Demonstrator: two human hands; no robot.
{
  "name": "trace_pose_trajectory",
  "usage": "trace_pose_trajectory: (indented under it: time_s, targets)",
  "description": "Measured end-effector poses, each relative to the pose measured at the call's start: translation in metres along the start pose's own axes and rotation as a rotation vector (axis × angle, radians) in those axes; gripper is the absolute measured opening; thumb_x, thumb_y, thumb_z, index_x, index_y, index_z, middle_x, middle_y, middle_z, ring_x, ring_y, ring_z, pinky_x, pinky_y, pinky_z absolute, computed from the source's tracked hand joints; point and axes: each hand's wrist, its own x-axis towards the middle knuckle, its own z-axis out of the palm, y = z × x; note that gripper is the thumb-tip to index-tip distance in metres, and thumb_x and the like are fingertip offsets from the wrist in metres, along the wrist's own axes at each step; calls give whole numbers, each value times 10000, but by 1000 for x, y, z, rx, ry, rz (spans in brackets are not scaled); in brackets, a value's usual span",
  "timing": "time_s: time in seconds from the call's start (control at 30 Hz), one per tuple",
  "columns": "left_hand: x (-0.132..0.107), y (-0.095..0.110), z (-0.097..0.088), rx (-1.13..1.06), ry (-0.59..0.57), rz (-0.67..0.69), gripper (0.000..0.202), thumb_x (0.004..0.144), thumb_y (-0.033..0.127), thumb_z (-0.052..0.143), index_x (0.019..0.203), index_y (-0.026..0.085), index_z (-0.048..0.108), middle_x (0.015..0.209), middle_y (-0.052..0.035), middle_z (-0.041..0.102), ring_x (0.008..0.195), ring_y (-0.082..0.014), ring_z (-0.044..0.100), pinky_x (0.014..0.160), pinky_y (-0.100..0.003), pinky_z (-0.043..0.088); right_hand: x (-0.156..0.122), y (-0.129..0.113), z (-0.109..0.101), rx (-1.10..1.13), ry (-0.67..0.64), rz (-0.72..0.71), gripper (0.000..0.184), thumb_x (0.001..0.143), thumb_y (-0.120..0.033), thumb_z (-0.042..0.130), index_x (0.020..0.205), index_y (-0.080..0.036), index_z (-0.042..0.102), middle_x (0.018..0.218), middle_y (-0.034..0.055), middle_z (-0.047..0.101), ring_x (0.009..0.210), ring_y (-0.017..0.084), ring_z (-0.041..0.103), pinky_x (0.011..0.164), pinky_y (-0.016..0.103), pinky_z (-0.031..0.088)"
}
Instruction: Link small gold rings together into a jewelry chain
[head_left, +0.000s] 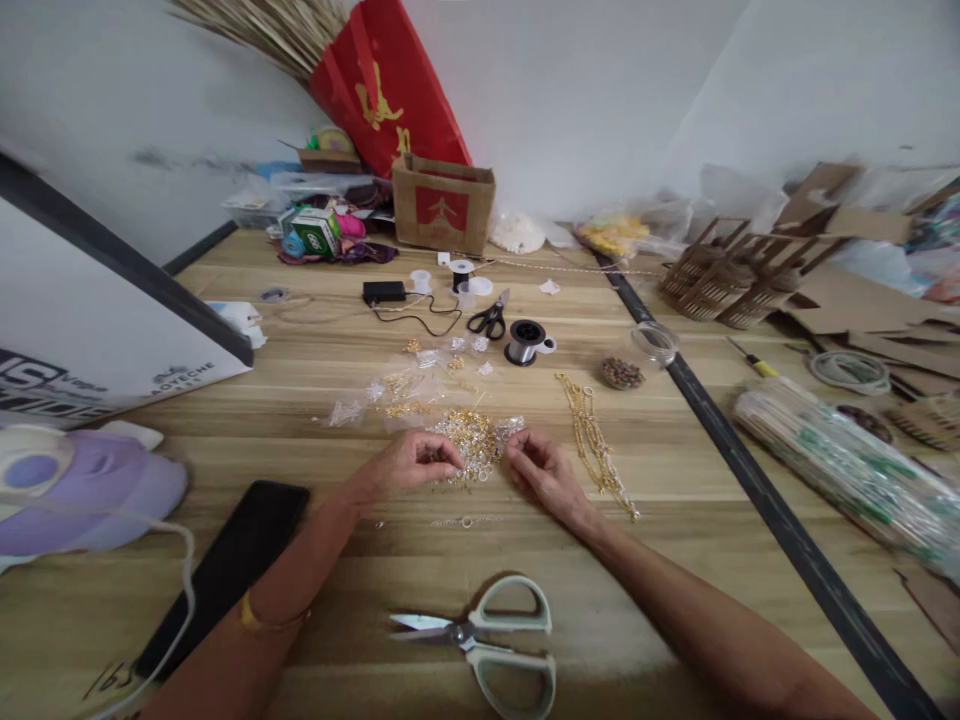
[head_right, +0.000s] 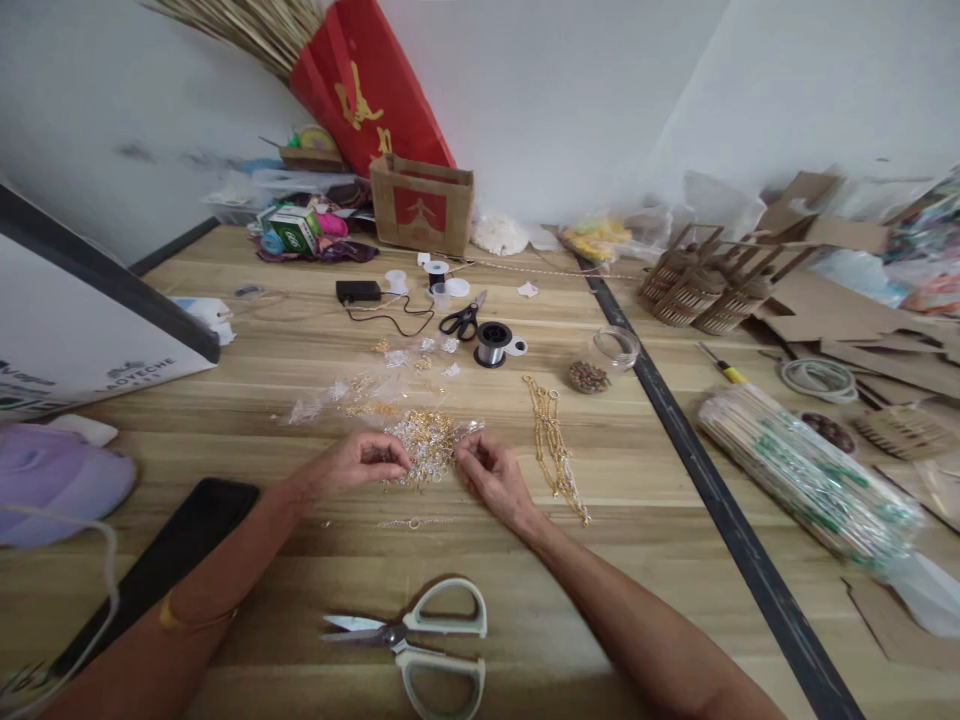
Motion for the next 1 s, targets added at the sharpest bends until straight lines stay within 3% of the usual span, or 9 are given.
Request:
trace_pose_trajectory:
  time_s: [0.23,0.4,0.77,0.9,1.0]
  targets:
    - [-1,8,-1,-90,85,-67,161,681,254,683,771,128,637,669,-10,677,630,-114,610,639,-230,471,1,1,0,1,-6,-16,324,795,-490,597,772,-181,501,509,-65,449,415,74,374,393,195,287]
    - [-2,9,-4,-136,175,-9,177,710,293,669,767,131,628,662,-16,685,630,-121,624,651,-246,488,1,1,0,5,-4,-17,325,795,-489,599,769,-180,502,501,-64,446,419,76,376,396,198,293]
    - [-5,12,-7,-149,219,-29,205,775,321,593,838,127,611,684,-35,709,658,-140,656,715,-294,511,1,1,-1,-7,-8,-25,325,795,-490,596,767,-180,504,518,-63,444,422,74,379,398,196,294]
    - [-7,18,-11,35,242,-40,227,800,314,529,898,129,617,719,-46,710,698,-153,657,727,-302,501,1,1,0,-8,-4,-17,327,793,-492,595,769,-181,499,511,-64,445,421,75,379,400,198,297]
    - [-17,31,-15,403,201,-65,163,754,286,568,807,154,650,771,-37,704,733,-161,635,707,-277,468,0,-1,0,-3,-5,-2,324,792,-492,594,770,-184,497,507,-68,438,414,75,371,391,198,284]
